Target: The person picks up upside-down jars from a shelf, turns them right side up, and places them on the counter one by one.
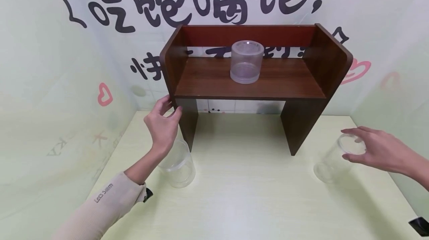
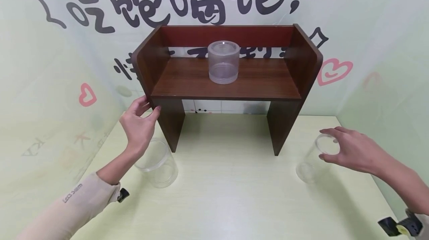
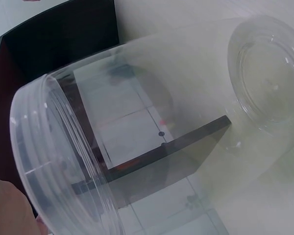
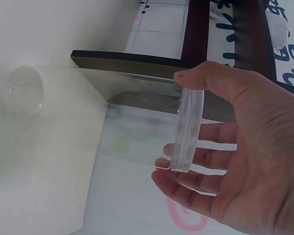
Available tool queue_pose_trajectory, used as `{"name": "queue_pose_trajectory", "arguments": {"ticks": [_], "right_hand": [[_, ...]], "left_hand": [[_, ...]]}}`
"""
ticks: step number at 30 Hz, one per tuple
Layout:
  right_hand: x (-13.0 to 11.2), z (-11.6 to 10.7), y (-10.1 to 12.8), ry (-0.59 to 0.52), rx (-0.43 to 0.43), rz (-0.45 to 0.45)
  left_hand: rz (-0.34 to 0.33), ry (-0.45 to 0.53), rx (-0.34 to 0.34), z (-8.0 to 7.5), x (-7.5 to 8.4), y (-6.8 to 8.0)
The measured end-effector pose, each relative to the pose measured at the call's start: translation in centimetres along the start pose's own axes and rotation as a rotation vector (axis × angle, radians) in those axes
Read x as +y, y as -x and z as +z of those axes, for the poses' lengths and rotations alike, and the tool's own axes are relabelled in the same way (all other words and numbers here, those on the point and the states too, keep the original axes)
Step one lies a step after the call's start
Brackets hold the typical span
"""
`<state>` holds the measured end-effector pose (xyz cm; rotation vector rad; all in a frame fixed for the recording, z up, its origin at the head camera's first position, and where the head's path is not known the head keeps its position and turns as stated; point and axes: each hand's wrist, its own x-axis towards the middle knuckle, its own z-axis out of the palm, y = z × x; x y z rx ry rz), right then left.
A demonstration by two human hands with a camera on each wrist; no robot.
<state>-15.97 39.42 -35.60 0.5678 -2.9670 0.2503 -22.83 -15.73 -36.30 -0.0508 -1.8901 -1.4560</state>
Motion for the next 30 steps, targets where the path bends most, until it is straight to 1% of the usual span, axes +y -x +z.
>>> {"name": "queue_pose_trajectory", "arguments": {"ticks": [2, 6, 10, 13, 16, 20, 26, 30], "right_hand": [[0.0, -0.1, 0.0, 0.001, -0.019, 0.009], [-0.1, -0.3, 0.1, 0.003, -0.025, 0.019], [-0.4, -1.0, 0.3, 0.031, -0.039, 0.051], [-1.1, -1.6, 0.6, 0.082, -0.007, 0.058], [-2.4, -2.4, 0.8, 0.134, 0.071, 0.029], [-4.7, -3.7, 0.7, 0.158, 0.162, -0.029], [-8.1, -5.4, -0.2, 0.126, 0.224, -0.132], [-10.0, -6.1, -1.5, 0.085, 0.26, -0.195]], "left_hand": [[0.003, 0.003, -0.001, 0.0, 0.0, 0.0], [0.011, -0.005, 0.0, 0.0, -0.1, -0.1], [0.006, -0.024, 0.0, -0.1, -0.1, 0.0], [0.008, -0.038, -0.005, 0.0, 0.0, 0.0], [0.019, -0.051, -0.004, 0.0, 0.0, 0.0], [0.032, -0.068, 0.005, 0.0, 0.0, -0.2], [0.038, -0.053, 0.01, -0.1, -0.1, -0.2], [0.039, -0.068, 0.015, 0.0, -0.1, -0.3]]}}
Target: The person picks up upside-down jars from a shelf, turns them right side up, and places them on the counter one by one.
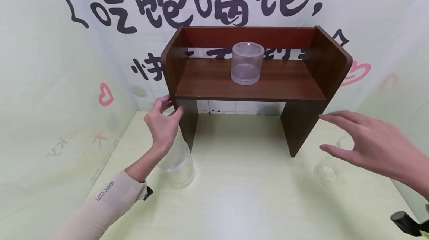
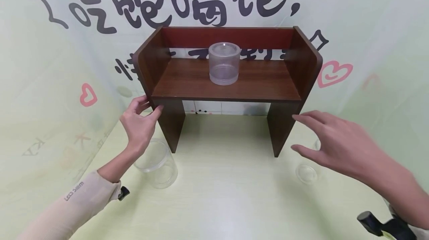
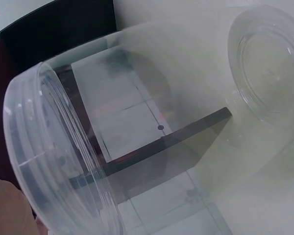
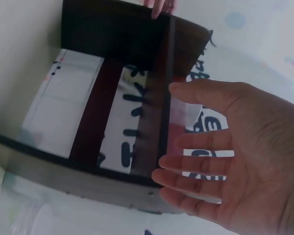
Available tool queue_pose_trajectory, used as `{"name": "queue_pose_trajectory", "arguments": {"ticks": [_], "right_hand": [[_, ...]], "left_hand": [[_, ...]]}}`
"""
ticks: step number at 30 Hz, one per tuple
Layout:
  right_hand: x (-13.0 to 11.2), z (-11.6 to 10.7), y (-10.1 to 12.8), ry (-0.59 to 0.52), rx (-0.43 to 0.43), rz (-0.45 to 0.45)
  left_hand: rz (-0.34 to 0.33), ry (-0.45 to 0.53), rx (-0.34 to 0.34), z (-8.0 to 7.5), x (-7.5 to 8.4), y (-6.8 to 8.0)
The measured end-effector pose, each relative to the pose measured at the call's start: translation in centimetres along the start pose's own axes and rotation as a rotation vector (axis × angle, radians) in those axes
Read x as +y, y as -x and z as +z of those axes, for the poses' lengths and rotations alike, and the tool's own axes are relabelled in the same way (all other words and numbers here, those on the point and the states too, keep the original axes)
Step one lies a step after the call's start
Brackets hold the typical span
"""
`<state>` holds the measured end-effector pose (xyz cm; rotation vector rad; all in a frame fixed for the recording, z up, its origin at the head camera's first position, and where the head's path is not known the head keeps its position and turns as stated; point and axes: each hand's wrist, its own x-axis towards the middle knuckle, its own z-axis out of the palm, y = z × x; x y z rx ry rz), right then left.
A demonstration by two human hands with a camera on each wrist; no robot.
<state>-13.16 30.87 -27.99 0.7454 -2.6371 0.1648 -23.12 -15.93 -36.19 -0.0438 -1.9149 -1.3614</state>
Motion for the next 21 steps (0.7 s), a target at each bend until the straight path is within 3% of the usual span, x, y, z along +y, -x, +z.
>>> {"name": "queue_pose_trajectory", "arguments": {"ticks": [12, 21], "right_hand": [[-1.9, 0.5, -6.6, -0.185, 0.173, -0.109], [-3.1, 1.7, -11.9, -0.29, 0.273, -0.048]], "left_hand": [[-0.005, -0.029, 0.013, 0.3, -0.1, -0.1], [-0.001, -0.025, 0.024, 0.3, -0.1, -0.1]]}}
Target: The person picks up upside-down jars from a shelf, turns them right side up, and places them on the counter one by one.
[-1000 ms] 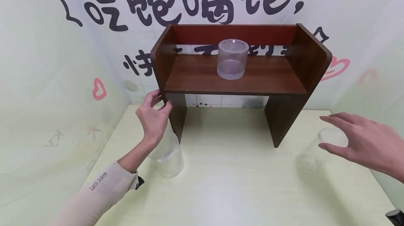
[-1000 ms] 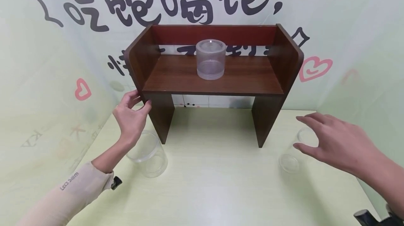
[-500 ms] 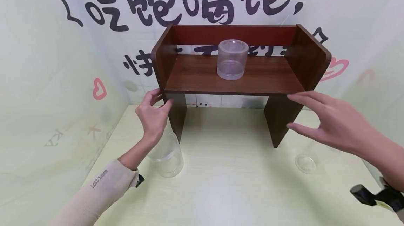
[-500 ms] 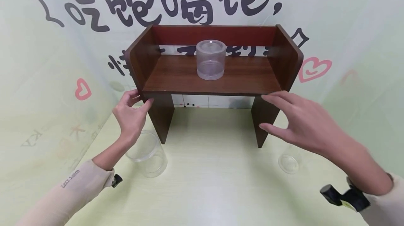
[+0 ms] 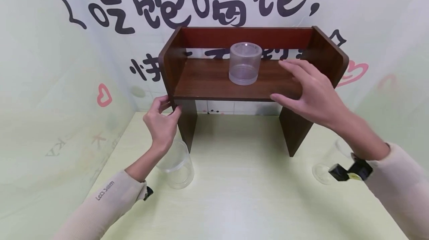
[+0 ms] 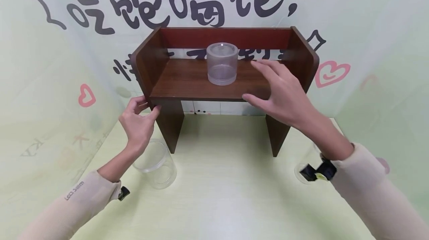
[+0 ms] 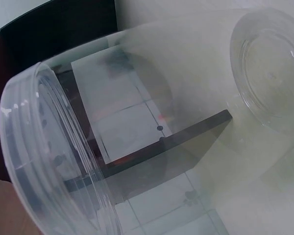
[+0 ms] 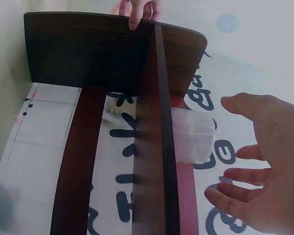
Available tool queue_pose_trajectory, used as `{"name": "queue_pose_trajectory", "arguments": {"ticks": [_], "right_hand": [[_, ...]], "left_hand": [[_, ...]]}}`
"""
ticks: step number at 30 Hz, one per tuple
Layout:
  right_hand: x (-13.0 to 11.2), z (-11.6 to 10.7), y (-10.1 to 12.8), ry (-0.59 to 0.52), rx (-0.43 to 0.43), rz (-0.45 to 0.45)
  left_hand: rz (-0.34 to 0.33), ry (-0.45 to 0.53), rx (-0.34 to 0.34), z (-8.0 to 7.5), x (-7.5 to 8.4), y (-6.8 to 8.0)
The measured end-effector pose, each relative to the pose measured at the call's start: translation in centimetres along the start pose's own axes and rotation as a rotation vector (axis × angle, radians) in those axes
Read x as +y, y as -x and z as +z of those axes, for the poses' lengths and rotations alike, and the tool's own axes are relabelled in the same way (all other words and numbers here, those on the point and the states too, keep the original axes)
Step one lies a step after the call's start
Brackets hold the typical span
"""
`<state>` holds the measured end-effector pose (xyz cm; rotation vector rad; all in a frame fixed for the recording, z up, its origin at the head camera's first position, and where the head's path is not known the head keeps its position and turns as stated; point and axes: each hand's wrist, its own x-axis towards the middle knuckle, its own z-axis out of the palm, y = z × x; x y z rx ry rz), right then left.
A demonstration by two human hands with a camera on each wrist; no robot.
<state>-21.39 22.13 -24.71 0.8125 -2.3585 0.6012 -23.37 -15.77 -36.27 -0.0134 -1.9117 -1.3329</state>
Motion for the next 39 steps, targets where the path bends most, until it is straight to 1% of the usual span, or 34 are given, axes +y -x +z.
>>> {"name": "queue_pose_trajectory", "arguments": {"ticks": [4, 7, 14, 20, 30, 39], "right_hand": [[-0.2, 1.2, -1.9, -0.045, -0.011, 0.05], [-0.2, 2.2, -3.1, -0.059, -0.022, 0.079], [0.4, 4.8, -5.4, -0.061, 0.004, 0.069], [0.3, 6.1, -7.0, -0.082, 0.03, 0.055], [-0.2, 7.2, -8.5, -0.104, 0.037, 0.086], [-0.2, 8.1, -8.9, -0.094, 0.06, 0.093]], "left_hand": [[0.002, -0.004, 0.004, 0.0, -0.1, 0.0], [0.001, -0.005, 0.006, 0.0, -0.2, 0.1], [0.013, 0.007, 0.016, 0.0, -0.1, 0.1], [0.041, 0.009, 0.02, 0.1, -0.2, 0.1], [0.04, 0.017, 0.025, 0.2, -0.3, 0.1], [0.028, 0.022, 0.02, 0.2, -0.2, 0.2]]}}
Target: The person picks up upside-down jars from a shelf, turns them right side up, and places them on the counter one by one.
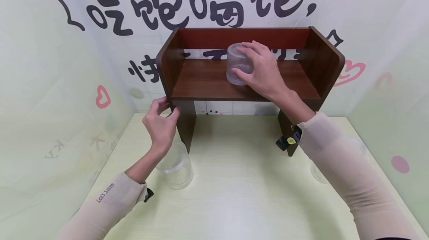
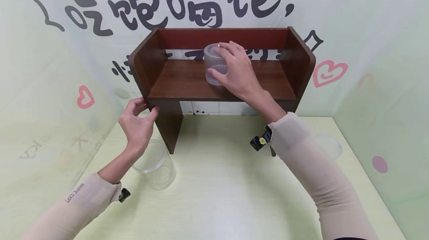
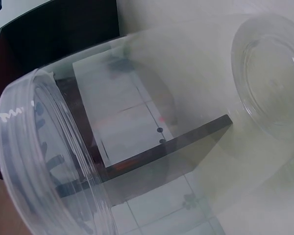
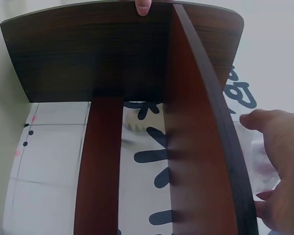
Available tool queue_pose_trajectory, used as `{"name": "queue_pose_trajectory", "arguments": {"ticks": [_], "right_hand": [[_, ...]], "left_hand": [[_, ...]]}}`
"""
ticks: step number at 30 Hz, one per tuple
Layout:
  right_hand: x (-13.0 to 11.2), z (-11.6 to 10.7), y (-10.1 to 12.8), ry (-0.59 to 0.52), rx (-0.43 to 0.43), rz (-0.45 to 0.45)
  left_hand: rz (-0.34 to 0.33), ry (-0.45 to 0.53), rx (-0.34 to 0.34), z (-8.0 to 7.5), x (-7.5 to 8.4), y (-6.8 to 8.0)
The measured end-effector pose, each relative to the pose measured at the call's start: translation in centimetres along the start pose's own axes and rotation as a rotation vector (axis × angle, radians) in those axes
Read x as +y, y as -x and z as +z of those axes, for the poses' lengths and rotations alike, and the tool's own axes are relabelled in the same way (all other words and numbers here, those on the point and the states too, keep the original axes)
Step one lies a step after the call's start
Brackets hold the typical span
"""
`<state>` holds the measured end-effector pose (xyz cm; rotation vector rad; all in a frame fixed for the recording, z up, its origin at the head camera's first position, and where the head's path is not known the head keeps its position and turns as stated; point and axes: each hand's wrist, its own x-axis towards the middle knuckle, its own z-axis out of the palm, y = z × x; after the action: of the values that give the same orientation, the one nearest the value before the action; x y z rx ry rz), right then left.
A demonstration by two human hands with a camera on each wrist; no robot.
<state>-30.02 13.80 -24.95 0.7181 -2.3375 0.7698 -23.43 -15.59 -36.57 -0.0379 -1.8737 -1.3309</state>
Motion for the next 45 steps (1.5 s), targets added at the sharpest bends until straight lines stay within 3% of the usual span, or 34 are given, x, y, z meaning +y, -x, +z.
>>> {"name": "queue_pose_trajectory", "arguments": {"ticks": [12, 19, 35, 45], "right_hand": [[-0.2, -0.4, 0.8, -0.023, 0.06, 0.001], [-0.4, -1.2, 1.3, -0.092, 0.128, 0.006], [-0.5, -2.8, 4.7, -0.216, 0.263, 0.029], [-1.3, -3.8, 7.4, -0.247, 0.336, -0.008]], "left_hand": [[-0.025, 0.01, -0.004, 0.1, 0.0, 0.0], [-0.026, 0.024, -0.003, 0.1, 0.0, 0.0], [-0.029, 0.029, 0.002, 0.0, -0.1, 0.0], [-0.041, 0.027, -0.004, 0.0, 0.1, 0.1]]}}
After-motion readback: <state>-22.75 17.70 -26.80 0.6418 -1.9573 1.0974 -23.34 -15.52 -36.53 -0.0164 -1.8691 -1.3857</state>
